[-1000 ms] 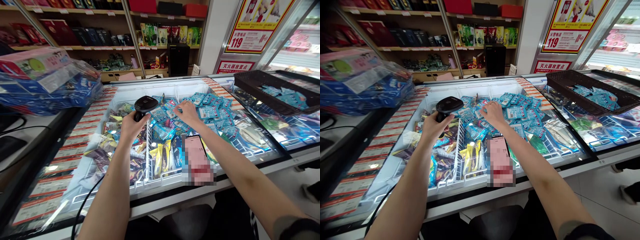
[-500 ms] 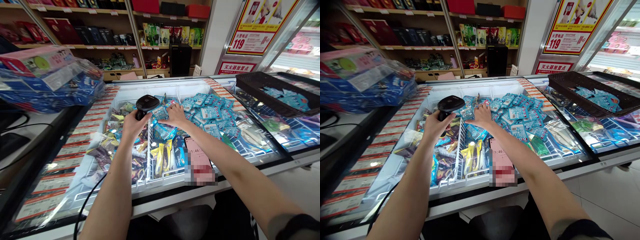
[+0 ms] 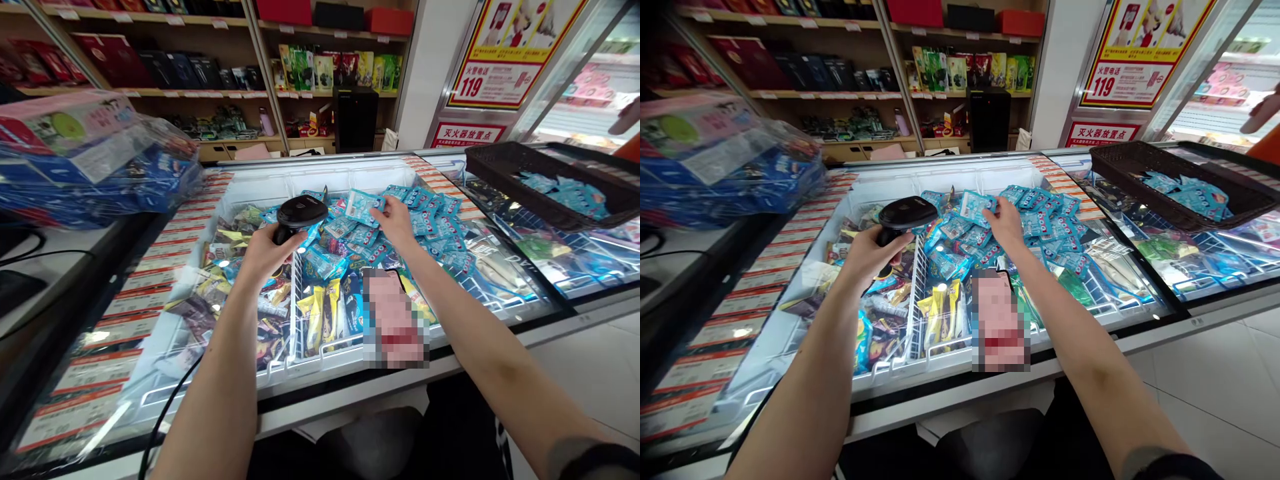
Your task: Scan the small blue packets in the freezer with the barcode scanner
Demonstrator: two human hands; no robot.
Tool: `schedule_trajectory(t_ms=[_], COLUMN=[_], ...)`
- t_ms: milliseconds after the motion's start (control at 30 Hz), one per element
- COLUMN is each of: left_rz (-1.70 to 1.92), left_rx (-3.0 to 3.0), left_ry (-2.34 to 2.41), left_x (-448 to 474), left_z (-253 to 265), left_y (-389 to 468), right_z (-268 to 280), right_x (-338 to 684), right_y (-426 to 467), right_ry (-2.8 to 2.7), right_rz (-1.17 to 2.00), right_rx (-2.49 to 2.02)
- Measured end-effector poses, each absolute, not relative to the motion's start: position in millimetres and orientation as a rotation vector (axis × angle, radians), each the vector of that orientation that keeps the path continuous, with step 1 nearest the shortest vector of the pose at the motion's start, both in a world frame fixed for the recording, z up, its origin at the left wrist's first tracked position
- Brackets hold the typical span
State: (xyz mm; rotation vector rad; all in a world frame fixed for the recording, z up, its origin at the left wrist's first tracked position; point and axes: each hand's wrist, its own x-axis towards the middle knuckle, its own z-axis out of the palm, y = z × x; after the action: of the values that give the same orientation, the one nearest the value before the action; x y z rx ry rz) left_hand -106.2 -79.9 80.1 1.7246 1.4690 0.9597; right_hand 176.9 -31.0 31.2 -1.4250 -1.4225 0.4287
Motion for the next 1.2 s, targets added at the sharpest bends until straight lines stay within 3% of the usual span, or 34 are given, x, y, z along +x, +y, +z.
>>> schedule_trajectory(t_ms=[200,1200], left_rz=[0.746,0.615], left_rx=[1.904,2.043], left_ry=[1.393,1.400], left_x=[-99.3,-86.4], left_z=[76.9,82.0], left_y=[-81.3,-88.6], right_z=[20.0,24.6], right_x=[201.1,193.9], right_y=[-30.2,-36.9], right_ry=[-1.353,-1.390], right_rz=[0.406,0.303], right_rx=[-1.397,-1.407])
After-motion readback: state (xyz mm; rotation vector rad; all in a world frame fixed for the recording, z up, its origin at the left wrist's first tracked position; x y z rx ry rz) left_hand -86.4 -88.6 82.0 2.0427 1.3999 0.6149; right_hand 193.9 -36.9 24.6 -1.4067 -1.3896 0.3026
